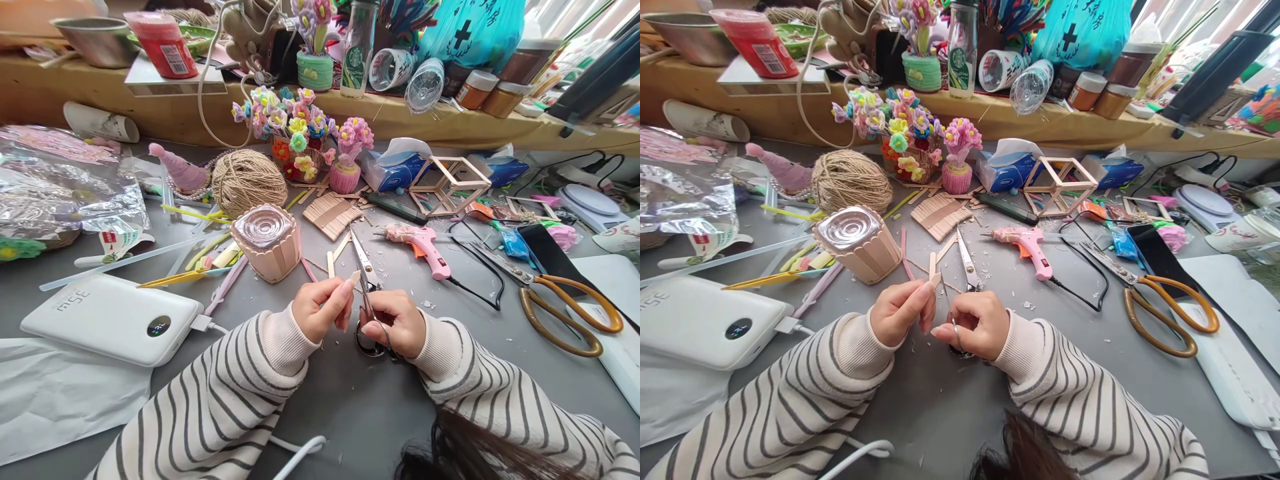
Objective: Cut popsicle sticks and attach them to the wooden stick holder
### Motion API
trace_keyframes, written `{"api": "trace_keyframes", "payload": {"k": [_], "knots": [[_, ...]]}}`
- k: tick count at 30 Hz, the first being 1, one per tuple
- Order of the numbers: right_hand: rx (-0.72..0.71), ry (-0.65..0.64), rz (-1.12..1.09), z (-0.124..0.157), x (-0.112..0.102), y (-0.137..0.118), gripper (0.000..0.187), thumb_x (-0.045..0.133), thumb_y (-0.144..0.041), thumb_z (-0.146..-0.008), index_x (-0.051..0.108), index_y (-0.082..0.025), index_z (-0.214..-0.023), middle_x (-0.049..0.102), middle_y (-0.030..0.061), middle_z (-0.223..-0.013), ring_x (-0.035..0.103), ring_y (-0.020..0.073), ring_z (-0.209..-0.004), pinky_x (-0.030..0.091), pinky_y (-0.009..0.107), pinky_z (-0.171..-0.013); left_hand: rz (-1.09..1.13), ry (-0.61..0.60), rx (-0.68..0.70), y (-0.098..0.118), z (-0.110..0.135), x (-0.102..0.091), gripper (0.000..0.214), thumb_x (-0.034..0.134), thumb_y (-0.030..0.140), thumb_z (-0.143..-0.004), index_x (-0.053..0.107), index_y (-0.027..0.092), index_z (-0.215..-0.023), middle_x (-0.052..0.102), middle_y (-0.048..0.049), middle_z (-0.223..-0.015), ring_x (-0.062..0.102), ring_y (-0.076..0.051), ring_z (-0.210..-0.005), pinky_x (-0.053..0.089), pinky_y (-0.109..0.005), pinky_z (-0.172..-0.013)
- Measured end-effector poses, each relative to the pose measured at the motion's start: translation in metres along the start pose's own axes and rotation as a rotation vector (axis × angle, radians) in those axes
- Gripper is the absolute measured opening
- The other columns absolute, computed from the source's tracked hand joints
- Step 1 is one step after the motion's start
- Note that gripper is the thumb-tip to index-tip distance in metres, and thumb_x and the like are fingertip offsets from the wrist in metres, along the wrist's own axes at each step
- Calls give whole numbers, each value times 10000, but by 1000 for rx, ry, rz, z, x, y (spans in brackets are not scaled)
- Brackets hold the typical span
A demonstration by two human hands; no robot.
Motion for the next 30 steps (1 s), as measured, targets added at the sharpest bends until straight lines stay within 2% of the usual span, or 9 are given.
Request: {"api": "trace_keyframes", "payload": {"k": [5, 11, 20, 27, 30], "knots": [[-35, 18, 36, -2, -4, -3, 523, 393, -605, -746, 356, -178, -447, 347, -37, -399, 290, 65, -396, 267, 199, -379, -19, 11, 16, 0, 0, 0, 416, 368, 341, -835, 415, 159, -464, 440, 26, -369, 390, -56, -369, 347, -188, -433], [23, 74, 26, -2, -5, -1, 500, 449, -519, -764, 266, -188, -437, 371, -42, -372, 299, 57, -376, 283, 190, -378, -33, 35, 18, 0, 0, 0, 433, 356, 361, -839, 429, 157, -464, 444, 26, -383, 387, -55, -381, 355, -190, -452], [77, 11, 0, 0, -1, 0, 542, 354, -662, -722, 381, -174, -488, 359, -34, -414, 289, 74, -424, 275, 200, -386, -39, 21, 21, -2, 1, 1, 425, 353, 366, -840, 432, 161, -476, 459, 20, -396, 417, -64, -395, 366, -196, -460], [28, 13, -6, 0, -1, -1, 536, 365, -646, -732, 386, -173, -480, 362, -30, -425, 299, 74, -428, 280, 203, -399, -33, 9, 26, -3, 1, 0, 419, 357, 372, -838, 424, 161, -481, 449, 22, -391, 410, -60, -385, 360, -194, -451], [12, 51, 22, -1, -3, -1, 519, 413, -608, -734, 337, -179, -452, 330, -42, -406, 275, 65, -408, 258, 199, -383, -30, -24, 40, -3, -1, 0, 423, 353, 375, -840, 426, 159, -484, 454, 21, -398, 412, -57, -388, 362, -191, -448]]}}
Point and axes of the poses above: each hand's wrist, its own z-axis away from the middle knuckle, its own x-axis out of the palm, y = z × x, the point moved 4 cm from there along -z, towards the middle knuckle
